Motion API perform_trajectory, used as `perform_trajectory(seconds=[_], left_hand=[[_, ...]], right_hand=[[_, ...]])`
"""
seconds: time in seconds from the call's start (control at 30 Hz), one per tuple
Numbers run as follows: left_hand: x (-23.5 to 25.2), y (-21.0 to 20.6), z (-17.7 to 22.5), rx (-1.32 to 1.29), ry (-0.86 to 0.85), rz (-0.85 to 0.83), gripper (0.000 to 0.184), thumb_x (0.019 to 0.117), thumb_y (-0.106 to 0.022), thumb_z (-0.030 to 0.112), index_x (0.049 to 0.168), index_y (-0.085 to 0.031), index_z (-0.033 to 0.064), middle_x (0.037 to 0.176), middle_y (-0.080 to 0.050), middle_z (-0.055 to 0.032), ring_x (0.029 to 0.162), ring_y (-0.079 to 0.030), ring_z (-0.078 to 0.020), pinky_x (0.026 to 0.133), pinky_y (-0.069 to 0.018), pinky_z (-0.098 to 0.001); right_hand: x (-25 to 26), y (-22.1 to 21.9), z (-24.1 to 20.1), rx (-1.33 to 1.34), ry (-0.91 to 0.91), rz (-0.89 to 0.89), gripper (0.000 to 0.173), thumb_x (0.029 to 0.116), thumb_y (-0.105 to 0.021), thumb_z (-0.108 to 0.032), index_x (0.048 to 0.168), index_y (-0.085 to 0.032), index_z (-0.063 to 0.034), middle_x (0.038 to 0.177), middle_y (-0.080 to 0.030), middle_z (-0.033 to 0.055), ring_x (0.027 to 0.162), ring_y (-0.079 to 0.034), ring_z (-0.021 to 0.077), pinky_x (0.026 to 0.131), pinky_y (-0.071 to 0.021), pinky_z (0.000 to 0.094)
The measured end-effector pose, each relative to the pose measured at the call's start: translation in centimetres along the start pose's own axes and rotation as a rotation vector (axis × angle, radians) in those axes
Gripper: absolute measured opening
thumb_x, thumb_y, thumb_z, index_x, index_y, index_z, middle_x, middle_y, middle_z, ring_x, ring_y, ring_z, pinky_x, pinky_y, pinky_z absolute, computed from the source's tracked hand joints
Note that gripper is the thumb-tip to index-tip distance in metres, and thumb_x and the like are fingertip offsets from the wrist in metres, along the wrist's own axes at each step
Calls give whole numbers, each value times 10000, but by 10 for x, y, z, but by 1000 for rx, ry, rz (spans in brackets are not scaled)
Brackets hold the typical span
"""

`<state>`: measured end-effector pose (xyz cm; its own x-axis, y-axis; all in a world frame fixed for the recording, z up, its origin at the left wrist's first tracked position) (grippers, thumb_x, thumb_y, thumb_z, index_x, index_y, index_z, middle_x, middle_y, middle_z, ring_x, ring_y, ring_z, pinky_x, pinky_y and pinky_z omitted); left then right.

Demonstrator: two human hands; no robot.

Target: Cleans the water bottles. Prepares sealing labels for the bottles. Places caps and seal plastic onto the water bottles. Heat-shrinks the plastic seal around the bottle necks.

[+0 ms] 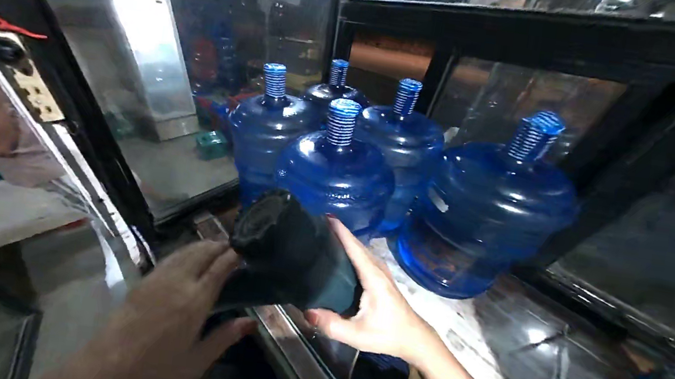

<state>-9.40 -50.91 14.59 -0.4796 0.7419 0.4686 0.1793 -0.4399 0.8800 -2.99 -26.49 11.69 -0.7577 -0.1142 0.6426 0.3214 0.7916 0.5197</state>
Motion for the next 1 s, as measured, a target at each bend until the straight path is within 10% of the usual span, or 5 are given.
perform_trajectory(seconds=[0.13, 0.33, 0.53, 0.63, 1.0], left_hand=[[11, -42, 6, -263, -23, -41, 540, 925, -603, 587, 999, -726, 67, 854, -732, -109, 798, -737, -284, 654, -597, -550], [35, -61, 30, -663, 110, 219, 437, 928, -675, 453, 1064, -706, 39, 946, -732, 31, 901, -671, 42, 828, -579, -207], [74, -78, 54, -1605, 441, 185, 284, 973, -598, 360, 1112, -624, 114, 888, -727, 4, 811, -718, -115, 745, -624, -297], [83, -83, 71, -1729, 468, 163, 358, 936, -633, 461, 1111, -642, 149, 881, -731, -2, 789, -719, -110, 710, -626, -291], [94, -107, 115, -1860, 344, 155, 278, 992, -593, 360, 1099, -670, 114, 927, -755, 12, 864, -729, -68, 794, -625, -264]], right_hand=[[1, 22, -18, -27, 21, -161, 949, 816, -799, -426, 1528, -381, 42, 1364, -603, 198, 1252, -600, 165, 1051, -510, 315], [-16, 52, -58, -446, 165, 157, 711, 947, -621, -499, 1511, -460, -97, 1497, -524, 140, 1424, -466, 230, 1191, -360, 493], [-71, 25, -25, -9, 142, 488, 453, 1039, -566, -418, 1393, -539, -137, 1364, -622, -6, 1305, -561, 82, 1120, -464, 308], [-61, 16, 2, 482, -285, 333, 698, 1011, -582, -343, 1491, -344, 105, 1448, -541, 173, 1325, -552, 138, 1103, -470, 296], [-58, 14, 17, 1266, -344, 158, 701, 1010, -612, -268, 1536, -193, -69, 1372, -577, -26, 1235, -590, 71, 1058, -503, 301]])
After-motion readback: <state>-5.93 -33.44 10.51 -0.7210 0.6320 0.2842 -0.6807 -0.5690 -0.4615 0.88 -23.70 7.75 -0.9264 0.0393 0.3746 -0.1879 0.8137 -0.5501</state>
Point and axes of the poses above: each hand's wrist, its own x-axis towards the middle knuckle, its own y-axis out of the back of the hand, z = x × y, the point moved 3 cm from there along x, towards the middle knuckle
